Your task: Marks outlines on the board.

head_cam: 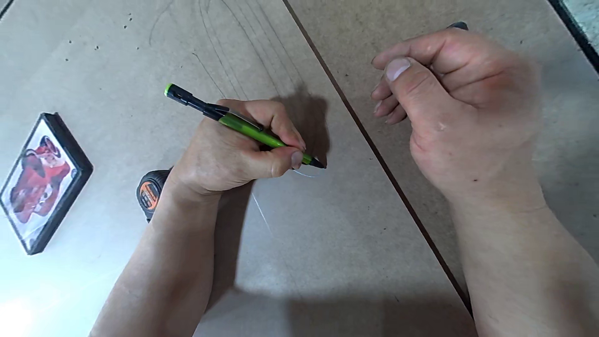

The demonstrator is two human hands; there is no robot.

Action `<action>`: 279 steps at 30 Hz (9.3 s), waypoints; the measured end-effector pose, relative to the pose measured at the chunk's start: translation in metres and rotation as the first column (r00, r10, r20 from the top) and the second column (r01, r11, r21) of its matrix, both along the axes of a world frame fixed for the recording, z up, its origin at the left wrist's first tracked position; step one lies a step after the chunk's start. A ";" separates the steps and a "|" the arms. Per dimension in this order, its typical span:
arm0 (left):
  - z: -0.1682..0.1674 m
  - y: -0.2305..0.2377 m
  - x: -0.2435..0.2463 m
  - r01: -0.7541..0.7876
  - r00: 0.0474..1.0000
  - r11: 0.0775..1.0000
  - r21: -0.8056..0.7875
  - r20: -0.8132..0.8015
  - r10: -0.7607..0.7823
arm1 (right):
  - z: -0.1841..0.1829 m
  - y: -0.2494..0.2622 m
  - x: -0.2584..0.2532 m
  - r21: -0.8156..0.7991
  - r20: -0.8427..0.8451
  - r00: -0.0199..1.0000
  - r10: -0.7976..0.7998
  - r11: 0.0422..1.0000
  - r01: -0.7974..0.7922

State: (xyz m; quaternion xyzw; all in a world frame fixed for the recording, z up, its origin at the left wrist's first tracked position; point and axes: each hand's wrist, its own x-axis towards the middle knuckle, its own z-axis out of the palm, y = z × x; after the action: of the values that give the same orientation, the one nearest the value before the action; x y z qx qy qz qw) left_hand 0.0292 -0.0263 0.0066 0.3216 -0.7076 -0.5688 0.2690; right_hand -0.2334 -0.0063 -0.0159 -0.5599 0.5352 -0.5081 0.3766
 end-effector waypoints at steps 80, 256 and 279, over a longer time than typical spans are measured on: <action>0.038 0.067 -0.089 -0.143 0.522 0.857 -0.494 0.698 0.490 | -0.003 -0.004 -0.012 0.033 -0.612 0.749 0.253 0.955 -0.296; -0.010 0.020 -0.028 -0.479 0.877 0.866 -0.143 -0.047 0.478 | -0.001 -0.006 -0.005 -0.013 -0.390 0.919 0.061 0.997 -0.072; -0.007 0.016 -0.018 -0.286 0.958 0.950 -0.126 -0.021 0.285 | -0.001 -0.007 -0.006 -0.006 -0.389 0.918 0.071 0.997 -0.080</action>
State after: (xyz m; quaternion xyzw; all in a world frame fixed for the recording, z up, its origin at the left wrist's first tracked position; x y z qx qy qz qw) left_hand 0.0110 -0.0106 0.0000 0.4018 -0.6881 -0.4781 0.3695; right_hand -0.2397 -0.0138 -0.0168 -0.6740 0.5715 -0.3779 0.2762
